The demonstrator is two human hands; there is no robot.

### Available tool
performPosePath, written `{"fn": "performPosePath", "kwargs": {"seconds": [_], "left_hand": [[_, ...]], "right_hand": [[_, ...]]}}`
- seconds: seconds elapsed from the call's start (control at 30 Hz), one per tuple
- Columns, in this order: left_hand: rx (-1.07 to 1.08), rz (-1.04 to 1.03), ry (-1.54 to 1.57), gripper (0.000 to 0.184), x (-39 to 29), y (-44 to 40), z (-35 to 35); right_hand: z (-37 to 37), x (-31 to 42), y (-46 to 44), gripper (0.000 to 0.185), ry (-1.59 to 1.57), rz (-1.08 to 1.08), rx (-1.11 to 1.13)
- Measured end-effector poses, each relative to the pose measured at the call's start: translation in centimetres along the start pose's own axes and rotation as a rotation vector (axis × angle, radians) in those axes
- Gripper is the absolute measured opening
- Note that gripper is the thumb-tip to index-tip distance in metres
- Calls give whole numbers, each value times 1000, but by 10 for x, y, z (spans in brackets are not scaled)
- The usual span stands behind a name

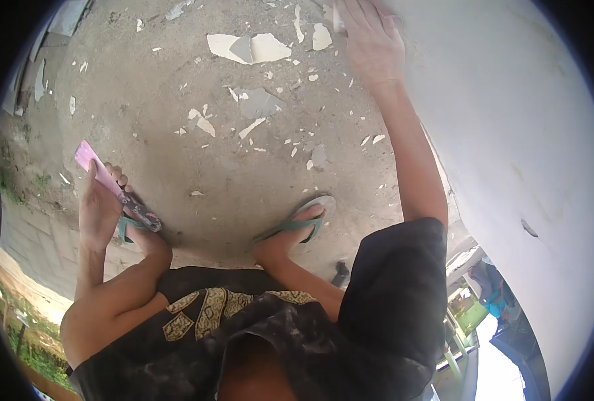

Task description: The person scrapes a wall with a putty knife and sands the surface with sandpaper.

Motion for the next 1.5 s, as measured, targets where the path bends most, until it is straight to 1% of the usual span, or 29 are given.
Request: {"fn": "performPosePath", "kwargs": {"seconds": [0.03,0.07,0.1,0.13,0.2,0.23,0.27,0.3,0.33,0.4,0.5,0.57,0.6,0.63,0.67,0.7,0.8,0.9,0.97,1.07,1.13,1.2,1.23,1.3,1.37,1.4,1.43,1.47,1.5], "left_hand": [[-2,3,18,30,-1,1,3],[0,-15,39,29,-6,-1,5],[36,6,35,29,-9,3,6],[24,-17,52,30,-13,4,11],[-16,-39,74,32,-15,9,23],[-23,-3,68,32,-11,11,24],[-15,13,70,32,-6,7,21],[0,9,71,32,-5,1,16],[20,12,52,31,-4,-1,10],[45,21,3,30,-4,-1,-3],[-8,-50,44,30,-12,1,3],[-35,-22,59,30,-11,1,4],[-38,-20,61,30,-12,3,6],[-37,-40,67,29,-15,0,8],[-41,-46,85,29,-18,-1,10],[-48,-43,99,29,-20,-2,12],[-82,9,120,29,-11,-11,12],[-72,108,55,31,7,-23,4],[-61,135,20,31,12,-25,-1],[-34,109,-13,31,9,-28,3],[-41,125,-1,32,8,-21,7],[-49,95,50,33,-1,-20,8],[-75,62,72,33,-5,-19,18],[-86,57,125,33,-6,-19,30],[-41,114,119,33,-1,-22,25],[2,143,97,34,2,-26,19],[35,173,67,34,4,-28,13],[-11,159,60,35,5,-29,10],[-63,146,52,35,6,-29,7]], "right_hand": [[-14,-14,41,70,44,22,-87],[-40,-29,93,62,102,-22,41],[-65,-51,150,62,183,7,78],[-54,-70,178,61,169,-3,163],[-60,-72,182,61,132,-14,108],[-50,-77,185,61,123,-26,101],[-43,-65,158,60,91,-38,106],[-37,-37,107,59,59,-57,91],[-22,-13,57,59,39,-6,-22],[-11,24,-18,60,-112,-26,-187],[-8,27,-25,71,-258,-15,-202],[-15,8,21,64,25,-13,-6],[-27,-9,61,62,-38,-25,63],[-46,-26,108,60,102,1,82],[-58,-45,152,57,187,15,160],[-60,-63,181,57,140,-16,126],[-54,-59,162,56,76,32,236],[-27,-6,56,61,-100,-6,22],[-9,24,-20,65,-102,23,-80],[-8,32,-34,62,-202,45,-77],[-16,15,12,59,-132,29,72],[-62,-18,110,53,13,8,64],[-68,-40,156,49,120,19,15],[-60,-72,189,48,84,58,38],[-54,-58,159,49,55,-14,85],[-56,-41,122,49,42,-57,89],[-38,-21,74,47,114,-85,-61],[-21,0,25,51,98,-144,-182],[1,16,-20,56,79,-177,-121]]}}
Point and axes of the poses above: each hand's wrist, its own y-axis away from the middle knuckle, its own z-axis out of the back of the hand, x = y × z, the point moved 5 cm from there along -y, towards the middle knuckle, and after that the axes turned 12 degrees about y, right-handed, at the moved point
